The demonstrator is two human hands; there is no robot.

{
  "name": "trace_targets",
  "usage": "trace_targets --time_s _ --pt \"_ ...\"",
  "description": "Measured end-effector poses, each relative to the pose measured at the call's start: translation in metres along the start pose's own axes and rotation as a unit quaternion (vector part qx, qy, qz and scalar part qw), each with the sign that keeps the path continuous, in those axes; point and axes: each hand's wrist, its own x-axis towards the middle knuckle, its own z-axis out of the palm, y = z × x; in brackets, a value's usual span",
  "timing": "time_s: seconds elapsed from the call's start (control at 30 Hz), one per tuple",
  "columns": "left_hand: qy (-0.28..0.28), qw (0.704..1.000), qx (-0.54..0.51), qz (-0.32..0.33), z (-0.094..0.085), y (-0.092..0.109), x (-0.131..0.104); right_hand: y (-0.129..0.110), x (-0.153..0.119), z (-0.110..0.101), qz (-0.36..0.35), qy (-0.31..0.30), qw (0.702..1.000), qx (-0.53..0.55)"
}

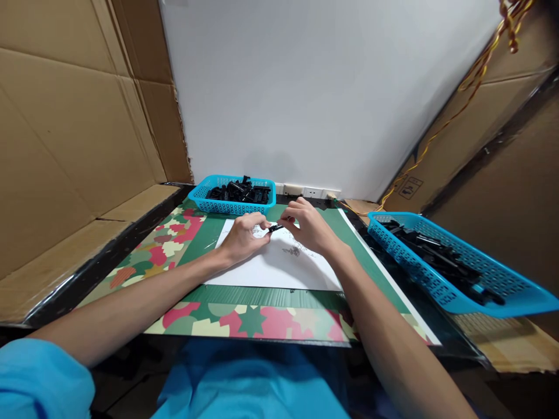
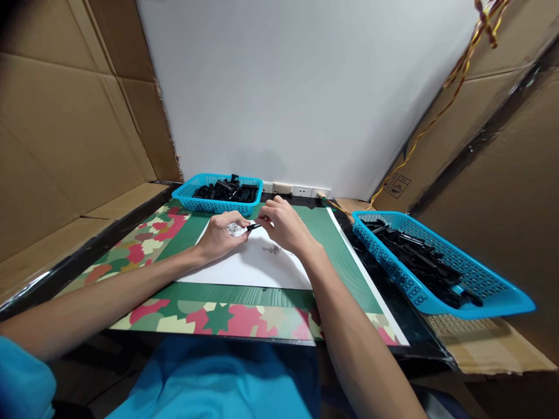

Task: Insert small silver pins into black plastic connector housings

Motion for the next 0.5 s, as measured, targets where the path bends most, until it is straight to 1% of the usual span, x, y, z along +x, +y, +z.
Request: trace_targets --time_s 0.13,0.23,0.33,0.5 --pt "0.000 1.000 -0.004 0.010 -0.001 0.002 0.000 -0.005 0.002 0.000 -0.012 -0.014 1.000 -0.006" --pt "0.004 1.000 -0.002 0.001 -0.002 0.003 0.000 -0.009 0.003 -0.001 -0.018 -0.023 1.000 -0.010" --pt "0.005 1.000 -0.009 -0.013 -0.003 0.004 0.000 -0.011 0.003 -0.001 -0.017 -0.022 1.000 -0.008" --pt "0.006 1.000 -0.014 -0.007 -0.002 0.003 0.000 -0.011 0.001 0.001 -0.011 -0.016 1.000 0.004"
